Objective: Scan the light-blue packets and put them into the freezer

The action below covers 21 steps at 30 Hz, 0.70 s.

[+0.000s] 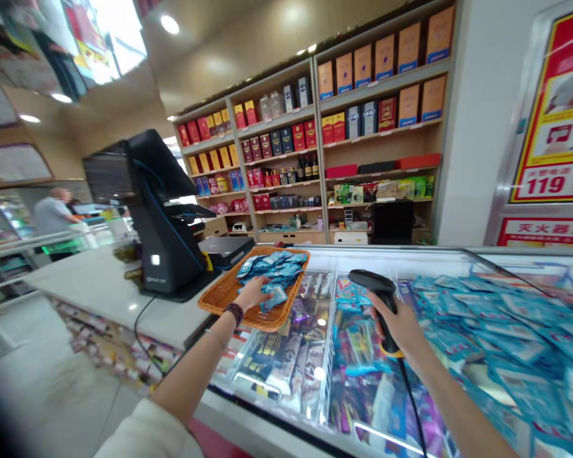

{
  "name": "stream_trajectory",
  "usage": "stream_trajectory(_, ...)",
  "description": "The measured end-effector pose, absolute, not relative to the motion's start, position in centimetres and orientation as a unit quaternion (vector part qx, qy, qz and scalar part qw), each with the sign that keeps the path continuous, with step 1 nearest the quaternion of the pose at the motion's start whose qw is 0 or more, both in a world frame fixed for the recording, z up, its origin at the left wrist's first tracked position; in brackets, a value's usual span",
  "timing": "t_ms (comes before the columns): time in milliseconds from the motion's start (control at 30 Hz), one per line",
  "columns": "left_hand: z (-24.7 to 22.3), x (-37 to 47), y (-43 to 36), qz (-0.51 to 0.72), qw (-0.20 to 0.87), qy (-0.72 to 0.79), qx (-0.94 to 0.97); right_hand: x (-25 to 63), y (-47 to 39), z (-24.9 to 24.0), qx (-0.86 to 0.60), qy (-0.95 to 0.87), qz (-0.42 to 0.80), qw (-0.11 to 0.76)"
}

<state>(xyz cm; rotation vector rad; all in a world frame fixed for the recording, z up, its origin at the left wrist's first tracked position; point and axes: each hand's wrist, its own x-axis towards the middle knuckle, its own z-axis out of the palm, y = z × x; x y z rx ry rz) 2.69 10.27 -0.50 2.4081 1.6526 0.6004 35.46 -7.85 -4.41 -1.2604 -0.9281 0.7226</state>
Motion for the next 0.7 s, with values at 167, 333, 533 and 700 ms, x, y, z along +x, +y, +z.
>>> stream_trajectory(167,-2.6,0.7,10.8,0.138,0.082,0.57,0.806,32.5,-6.4,-7.3,-0.556,-0.451,0.346,0.606)
stream_trajectory(333,-2.7,1.5,11.0,0.163,0.088,0.584,0.79,32.8,-7.3,-8.2,-0.554,-0.449,0.355,0.605)
stream_trajectory(533,-2.7,7.3,7.8,0.47,0.378,0.393,0.694,33.4,-7.9,-8.1,-0.554,-0.388,0.377,0.633)
stream_trajectory(700,-6.2,15.0,4.2,0.502,0.577,0.268,0.585,33.3,-8.3,-7.7,-0.526,-0.384,0.365,0.665)
